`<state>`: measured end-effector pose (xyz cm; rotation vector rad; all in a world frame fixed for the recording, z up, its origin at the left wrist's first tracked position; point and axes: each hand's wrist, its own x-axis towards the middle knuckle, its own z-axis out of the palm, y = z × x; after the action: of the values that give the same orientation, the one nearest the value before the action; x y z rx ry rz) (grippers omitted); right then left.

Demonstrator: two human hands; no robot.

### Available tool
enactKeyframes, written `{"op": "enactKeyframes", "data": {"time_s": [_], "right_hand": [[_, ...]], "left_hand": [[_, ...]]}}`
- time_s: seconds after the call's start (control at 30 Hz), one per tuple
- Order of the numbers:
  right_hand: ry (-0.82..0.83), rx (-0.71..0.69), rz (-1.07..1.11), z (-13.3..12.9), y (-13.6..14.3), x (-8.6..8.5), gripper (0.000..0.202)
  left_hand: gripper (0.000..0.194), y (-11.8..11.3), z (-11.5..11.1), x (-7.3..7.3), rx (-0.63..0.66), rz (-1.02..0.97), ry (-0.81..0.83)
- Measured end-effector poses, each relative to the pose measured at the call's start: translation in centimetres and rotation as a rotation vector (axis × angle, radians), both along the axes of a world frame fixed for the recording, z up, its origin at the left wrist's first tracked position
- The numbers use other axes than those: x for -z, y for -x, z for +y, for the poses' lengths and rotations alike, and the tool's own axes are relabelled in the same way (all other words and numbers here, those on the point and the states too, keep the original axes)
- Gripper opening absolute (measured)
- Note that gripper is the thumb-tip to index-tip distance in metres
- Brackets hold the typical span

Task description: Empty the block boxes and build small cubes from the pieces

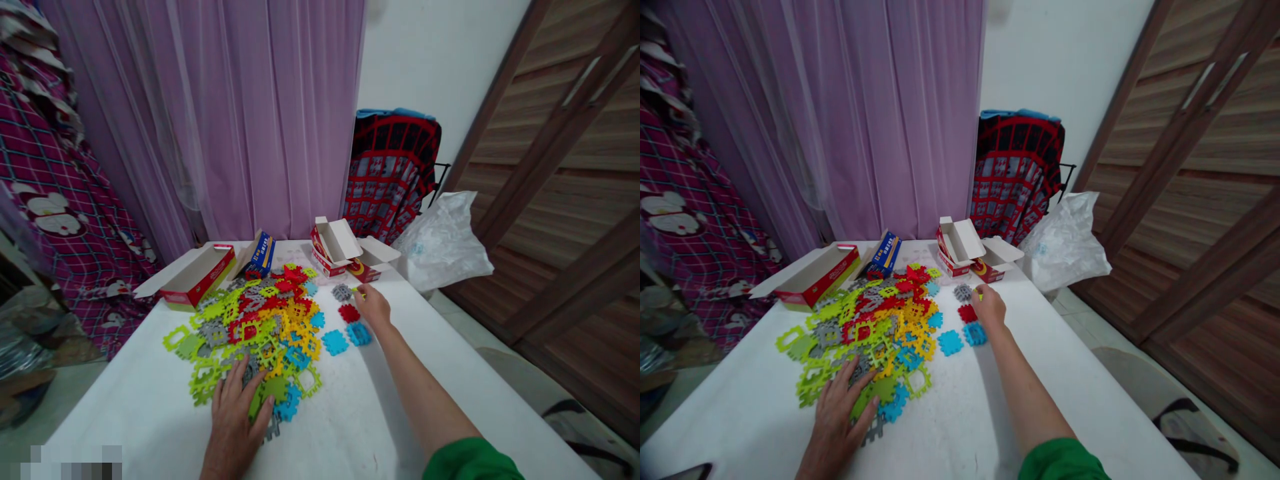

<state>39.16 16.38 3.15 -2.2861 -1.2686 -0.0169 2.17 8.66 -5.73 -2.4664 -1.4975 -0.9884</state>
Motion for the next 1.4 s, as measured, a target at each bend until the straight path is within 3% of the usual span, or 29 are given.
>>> {"op": "enactKeyframes", "data": {"time_s": [0.23,0.43,0.7,0.8,0.93,1.1,1.4], "right_hand": [[-0.447,-0.027,0.224,-6.3,0.9,4.9,0.036],[-0.612,-0.176,0.177,-8.6,4.5,6.0,0.033],[-0.616,-0.644,-0.098,-10.8,11.2,6.2,0.019],[-0.591,-0.71,-0.125,-11.4,12.3,6.0,0.019],[-0.512,-0.692,-0.094,-11.8,12.4,6.0,0.02],[-0.45,-0.665,-0.052,-10.1,12.4,4.8,0.024],[-0.1,-0.724,-0.193,1.0,18.0,-2.3,0.029]], "left_hand": [[0.038,0.1,0.3,0.2,-0.008,0.024,0.036],[0.04,-0.1,0.0,-0.1,-0.01,-0.002,0.071],[0.047,-0.5,-0.4,-0.8,-0.042,-0.026,0.1],[0.044,-0.4,-0.5,-0.8,-0.018,-0.032,0.11],[0.04,-0.4,-0.7,-1.2,0.003,-0.051,0.121],[0.037,-0.4,-0.5,-1.3,-0.007,-0.12,0.109],[0.037,-0.1,0.5,0.2,-0.039,-0.236,0.042]]}}
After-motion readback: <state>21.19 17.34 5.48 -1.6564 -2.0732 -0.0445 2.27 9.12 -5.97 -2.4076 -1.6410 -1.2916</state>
